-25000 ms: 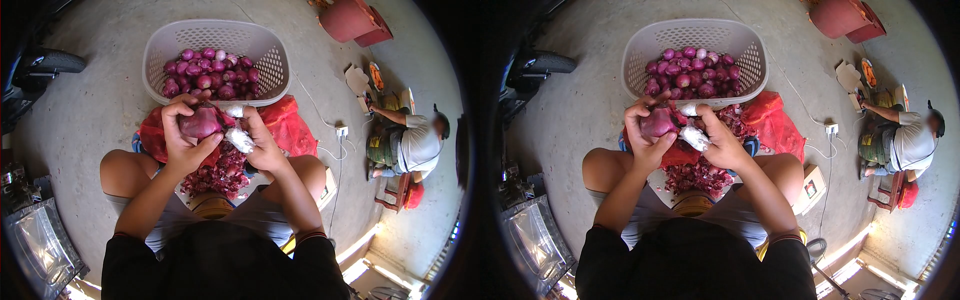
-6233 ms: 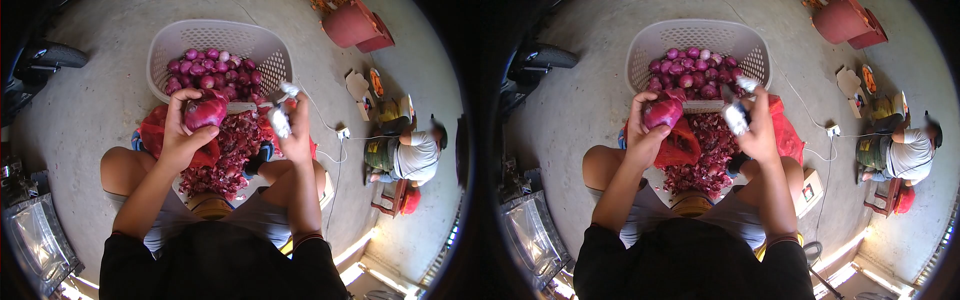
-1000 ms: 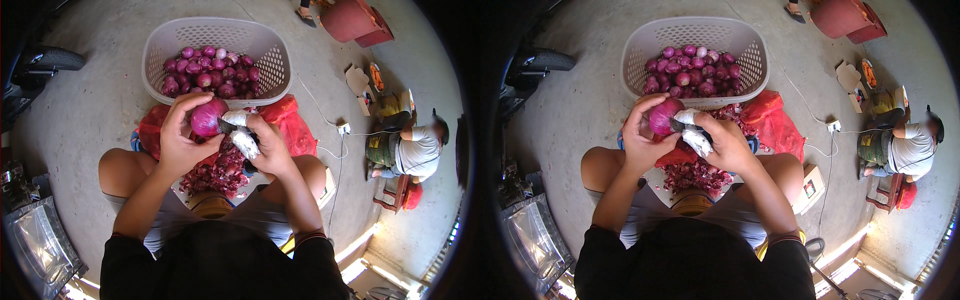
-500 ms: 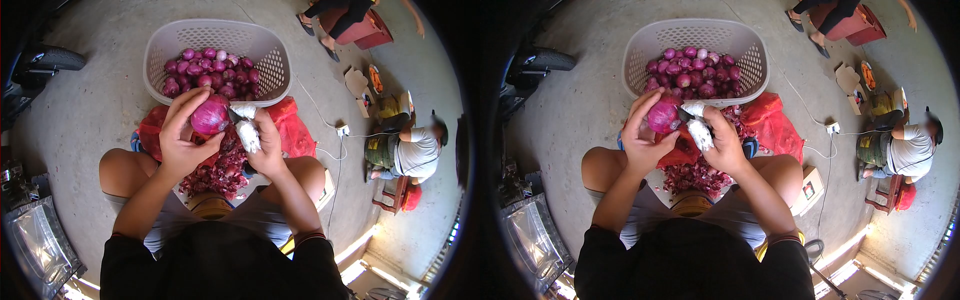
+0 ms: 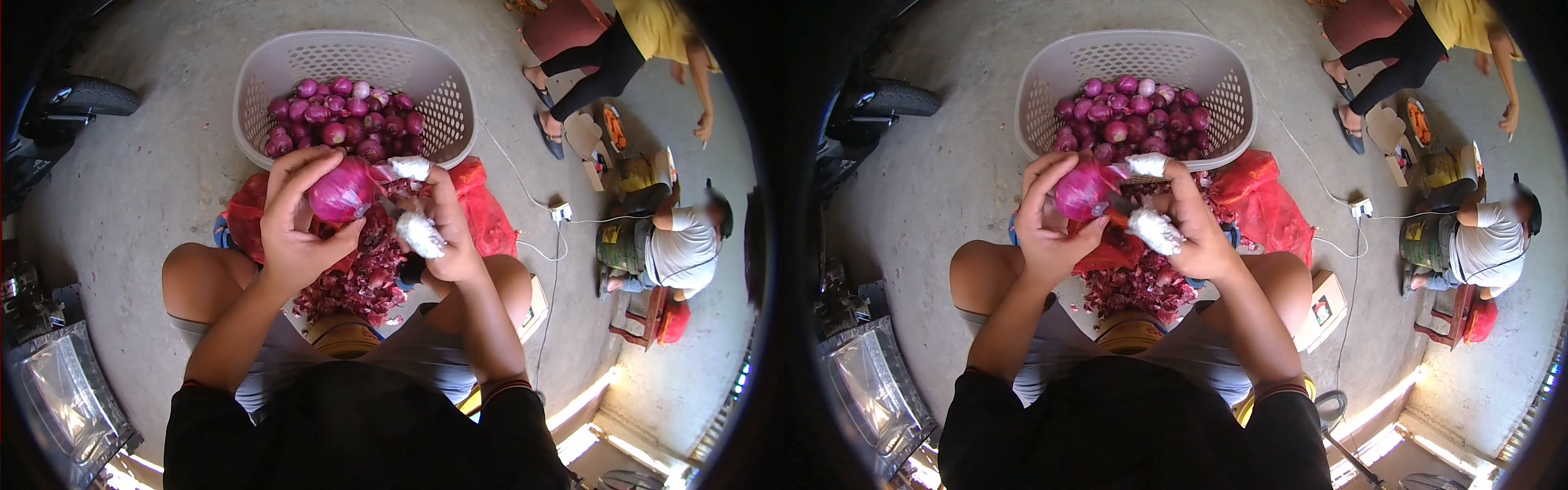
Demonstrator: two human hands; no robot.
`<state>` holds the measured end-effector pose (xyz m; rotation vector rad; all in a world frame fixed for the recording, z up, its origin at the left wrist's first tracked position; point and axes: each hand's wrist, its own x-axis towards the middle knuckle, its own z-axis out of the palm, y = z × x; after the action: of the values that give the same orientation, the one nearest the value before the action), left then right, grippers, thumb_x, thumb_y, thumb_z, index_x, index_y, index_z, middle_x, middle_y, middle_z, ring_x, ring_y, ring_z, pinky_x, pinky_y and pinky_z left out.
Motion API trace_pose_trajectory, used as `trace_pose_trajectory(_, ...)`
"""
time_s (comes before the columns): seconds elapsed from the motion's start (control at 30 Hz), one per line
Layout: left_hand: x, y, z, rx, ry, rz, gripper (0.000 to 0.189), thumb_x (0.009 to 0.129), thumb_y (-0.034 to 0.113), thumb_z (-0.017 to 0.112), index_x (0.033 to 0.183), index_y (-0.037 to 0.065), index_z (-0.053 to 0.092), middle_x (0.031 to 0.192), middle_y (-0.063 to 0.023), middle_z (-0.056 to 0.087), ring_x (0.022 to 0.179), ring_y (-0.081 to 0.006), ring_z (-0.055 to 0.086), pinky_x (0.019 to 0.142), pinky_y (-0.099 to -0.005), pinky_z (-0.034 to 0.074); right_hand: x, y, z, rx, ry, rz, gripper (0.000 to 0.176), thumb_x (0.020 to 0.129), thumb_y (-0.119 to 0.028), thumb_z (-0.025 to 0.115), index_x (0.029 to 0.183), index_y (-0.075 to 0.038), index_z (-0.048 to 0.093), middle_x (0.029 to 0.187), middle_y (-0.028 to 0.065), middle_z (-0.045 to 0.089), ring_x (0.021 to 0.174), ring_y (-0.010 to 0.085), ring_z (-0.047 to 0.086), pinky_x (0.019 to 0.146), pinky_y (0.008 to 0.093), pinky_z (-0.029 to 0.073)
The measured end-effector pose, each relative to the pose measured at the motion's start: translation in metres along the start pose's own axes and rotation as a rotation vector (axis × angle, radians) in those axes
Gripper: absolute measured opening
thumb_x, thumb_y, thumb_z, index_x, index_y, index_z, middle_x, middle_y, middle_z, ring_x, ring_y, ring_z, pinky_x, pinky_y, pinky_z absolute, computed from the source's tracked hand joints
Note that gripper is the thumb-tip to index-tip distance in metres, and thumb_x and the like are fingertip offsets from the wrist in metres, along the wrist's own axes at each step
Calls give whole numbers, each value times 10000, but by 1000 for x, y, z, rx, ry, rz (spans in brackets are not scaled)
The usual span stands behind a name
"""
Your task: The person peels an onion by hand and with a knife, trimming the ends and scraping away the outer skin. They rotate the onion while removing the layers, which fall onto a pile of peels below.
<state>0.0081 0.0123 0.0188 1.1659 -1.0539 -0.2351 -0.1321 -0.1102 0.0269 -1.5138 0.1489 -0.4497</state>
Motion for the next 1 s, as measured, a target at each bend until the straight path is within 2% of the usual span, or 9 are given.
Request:
trace_pose_trajectory(0.07,-1,1,0,-18,7,-26,631,607,-104,696,1207,-27,514,1221,-135,421,1145,-238,484,960,-343,427,-6,8,-4,-103,-9,3,527,867,-59,548,1316,-42,272,1194,124,486,789,126,570,675,269,462)
trace_pose_trajectory(0.13,-1,2,-1,-17,-5,-49,624,606,-105,695,1200,-29,521,1214,-136,429,1146,-238,485,962,-341,427,-2,18,1,-133,6,-125,558,853,-55,585,1320,-33,280,1144,127,523,905,153,596,781,281,450)
trace_pose_trajectory(0.37,0,2,-1,10,-72,26,602,597,-113,679,1178,-27,543,1208,-136,442,1155,-256,492,971,-348,424,-3,16,5,16,56,-114,457,851,15,546,1273,-12,371,1152,100,514,1037,162,549,875,293,431)
trace_pose_trajectory(0.57,1,0,-1,-69,-69,27,582,583,-98,684,1145,-11,563,1252,-141,391,1181,-282,479,974,-373,427,0,15,4,-103,65,-244,371,870,16,528,1227,-9,428,1168,92,518,1038,152,538,888,282,421)
trace_pose_trajectory(0.8,-1,-2,0,-172,-89,78,584,598,-67,704,1151,6,531,1276,-151,362,1184,-310,480,978,-401,426,3,6,-2,-91,227,14,321,895,-32,536,1205,-29,456,1113,70,540,998,126,529,862,258,412)
trace_pose_trajectory(0.97,-1,-8,-5,-253,-48,52,664,604,-30,749,1201,8,461,1290,-173,371,1188,-294,473,992,-411,404,4,7,-8,-129,380,138,338,898,-41,526,1223,-44,432,998,30,561,865,97,518,780,226,415)
trace_pose_trajectory(1.0,-1,-8,-5,-267,-24,12,661,607,-31,749,1201,4,460,1291,-173,374,1193,-289,466,999,-406,396,2,9,-10,-152,343,78,361,892,-43,535,1233,-43,418,1002,40,572,854,100,535,761,224,419)
